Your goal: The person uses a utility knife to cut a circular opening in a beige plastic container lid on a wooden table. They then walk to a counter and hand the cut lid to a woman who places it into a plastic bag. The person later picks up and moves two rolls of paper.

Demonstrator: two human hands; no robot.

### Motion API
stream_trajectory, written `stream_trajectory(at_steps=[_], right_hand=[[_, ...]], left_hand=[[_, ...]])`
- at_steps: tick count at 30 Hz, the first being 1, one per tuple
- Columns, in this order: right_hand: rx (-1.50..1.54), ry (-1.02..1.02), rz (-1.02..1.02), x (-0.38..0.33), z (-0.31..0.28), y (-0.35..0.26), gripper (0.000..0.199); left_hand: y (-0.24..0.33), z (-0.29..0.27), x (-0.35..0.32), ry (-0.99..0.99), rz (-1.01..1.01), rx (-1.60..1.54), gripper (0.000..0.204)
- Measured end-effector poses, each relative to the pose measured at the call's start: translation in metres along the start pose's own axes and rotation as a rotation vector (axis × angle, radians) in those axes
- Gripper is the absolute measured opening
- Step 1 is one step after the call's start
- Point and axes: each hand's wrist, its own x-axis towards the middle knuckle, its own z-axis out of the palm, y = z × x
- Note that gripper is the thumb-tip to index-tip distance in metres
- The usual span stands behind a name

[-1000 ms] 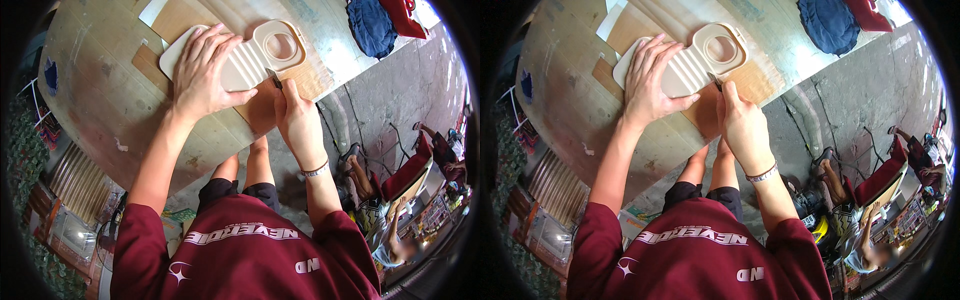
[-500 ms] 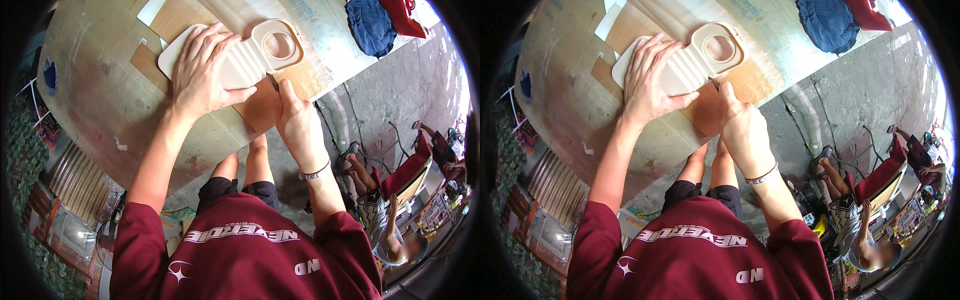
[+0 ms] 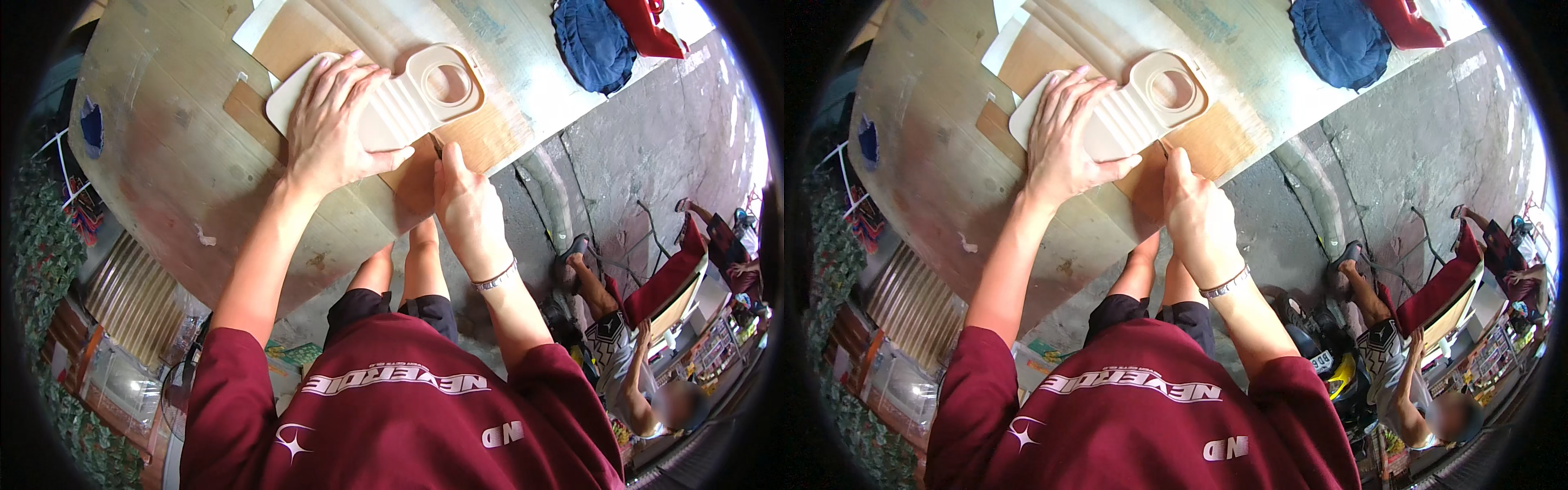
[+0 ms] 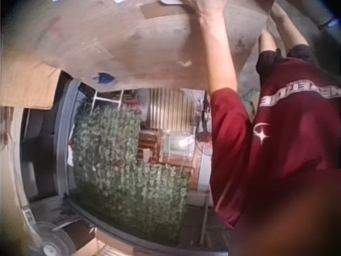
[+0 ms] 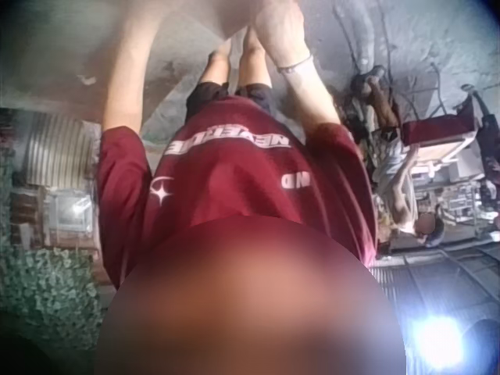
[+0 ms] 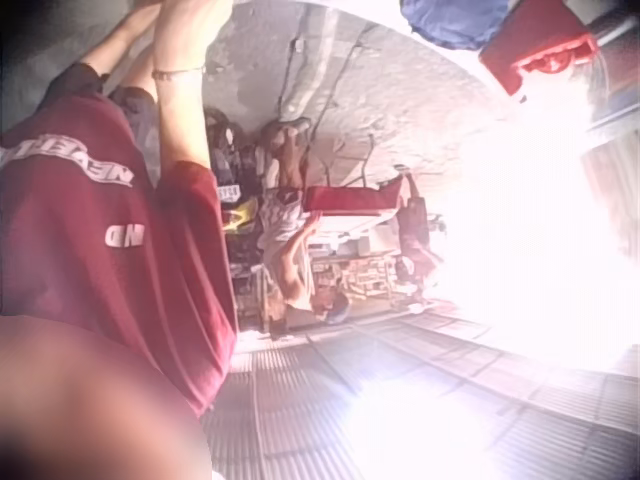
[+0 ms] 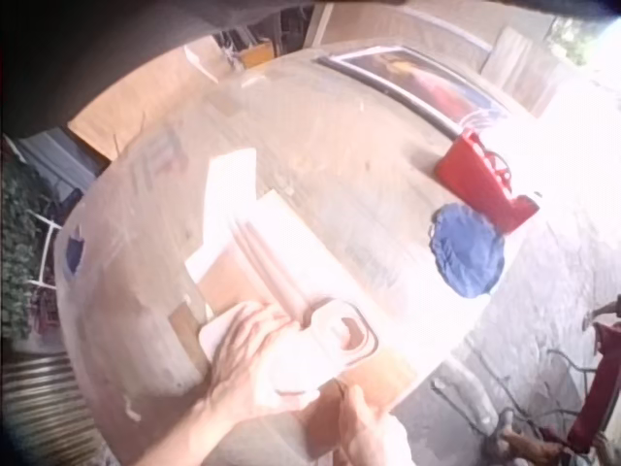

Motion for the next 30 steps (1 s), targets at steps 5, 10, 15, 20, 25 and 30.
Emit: stream_trajectory(at_steps=[5, 10, 15, 20, 25, 30], right_hand=[[-0.023, -0.026, 0.020, -0.001, -0.001, 0.000, 0.016], [0.001, 0.028, -0.028, -0.009, 0.000, 0.006, 0.014], [0.055, 0.127, -0.090, -0.004, -0.003, 0.008, 0.013], [-0.009, 0.114, -0.100, 0.006, -0.007, 0.000, 0.015], [-0.055, 0.054, -0.069, 0.006, -0.016, -0.003, 0.014], [-0.048, 0.040, -0.066, 0.005, -0.006, 0.002, 0.014]], left_hand=[[0.000, 0.000, 0.002, 0.003, 0.002, 0.009, 0.091], [0.000, -0.002, 0.001, 0.003, 0.001, 0.013, 0.092], [0.000, -0.003, 0.003, 0.015, 0.021, 0.003, 0.091], [0.001, -0.002, 0.001, 0.015, 0.011, 0.014, 0.091], [0.000, -0.001, 0.000, 0.021, 0.010, 0.005, 0.091], [0.000, 0.000, 0.001, 0.024, 0.012, 0.010, 0.090]])
